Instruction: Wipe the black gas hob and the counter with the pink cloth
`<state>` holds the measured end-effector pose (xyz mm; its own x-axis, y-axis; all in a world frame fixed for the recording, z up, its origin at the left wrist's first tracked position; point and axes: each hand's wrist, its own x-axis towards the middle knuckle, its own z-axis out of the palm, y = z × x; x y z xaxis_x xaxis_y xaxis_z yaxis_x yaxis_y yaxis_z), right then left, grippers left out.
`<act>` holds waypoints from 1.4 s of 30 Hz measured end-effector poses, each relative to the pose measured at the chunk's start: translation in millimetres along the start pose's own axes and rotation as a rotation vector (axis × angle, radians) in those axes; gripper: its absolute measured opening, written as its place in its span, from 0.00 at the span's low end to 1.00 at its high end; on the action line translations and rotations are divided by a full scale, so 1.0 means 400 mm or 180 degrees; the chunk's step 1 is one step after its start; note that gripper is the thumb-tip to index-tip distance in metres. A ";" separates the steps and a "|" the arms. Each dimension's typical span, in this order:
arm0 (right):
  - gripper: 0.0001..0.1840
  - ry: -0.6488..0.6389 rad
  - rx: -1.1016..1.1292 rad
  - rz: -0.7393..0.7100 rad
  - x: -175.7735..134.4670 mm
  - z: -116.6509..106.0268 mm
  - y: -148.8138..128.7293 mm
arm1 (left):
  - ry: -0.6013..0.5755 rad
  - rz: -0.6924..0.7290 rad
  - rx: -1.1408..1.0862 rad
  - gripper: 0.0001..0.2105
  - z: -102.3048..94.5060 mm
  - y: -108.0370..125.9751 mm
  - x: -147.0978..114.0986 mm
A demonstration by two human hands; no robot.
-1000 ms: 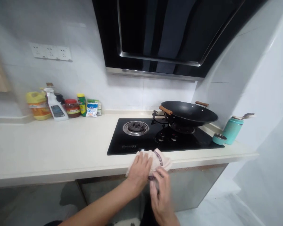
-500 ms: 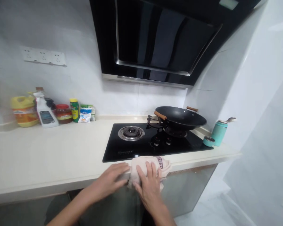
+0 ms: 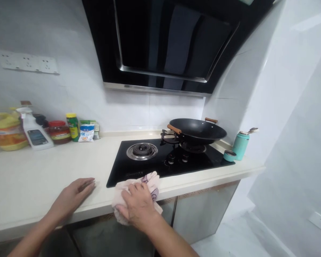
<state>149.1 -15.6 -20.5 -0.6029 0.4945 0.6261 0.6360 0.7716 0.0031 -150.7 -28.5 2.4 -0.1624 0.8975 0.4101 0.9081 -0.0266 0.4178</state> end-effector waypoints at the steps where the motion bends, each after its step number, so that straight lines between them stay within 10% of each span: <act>1: 0.20 0.0045 0.0036 0.0069 -0.012 -0.007 0.024 | -0.0033 0.0055 0.0085 0.28 0.003 -0.001 0.000; 8: 0.12 0.0179 -0.0058 0.1231 -0.146 -0.112 0.309 | -0.0108 0.0296 0.0520 0.26 0.023 0.001 0.004; 14: 0.20 -0.0499 -0.0677 0.2530 -0.234 -0.225 0.586 | -0.0121 0.0248 0.0522 0.27 0.025 0.002 -0.004; 19: 0.25 -0.0849 -0.1109 0.3405 -0.241 -0.324 0.686 | -0.0116 0.0273 0.0511 0.27 0.027 0.011 -0.009; 24: 0.23 -0.1119 -0.1134 0.3283 -0.144 -0.318 0.633 | -0.0034 0.0320 0.0565 0.25 0.036 0.018 -0.013; 34: 0.21 -0.1140 -0.0385 0.1561 0.094 -0.121 0.272 | 0.0045 0.0288 0.0365 0.23 0.031 0.020 -0.021; 38: 0.21 -0.0608 -0.0226 0.1217 0.196 -0.086 0.231 | 0.0105 0.0250 0.0163 0.22 0.026 0.017 -0.023; 42: 0.26 -0.1132 -0.0293 0.1478 0.196 -0.048 0.231 | 0.0132 0.0125 0.0023 0.22 0.022 0.018 -0.024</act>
<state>170.0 87.0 44.0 -0.3657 0.8881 0.2784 0.9015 0.4123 -0.1311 -139.1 -33.6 -5.7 -0.1424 0.8767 0.4594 0.9168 -0.0581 0.3951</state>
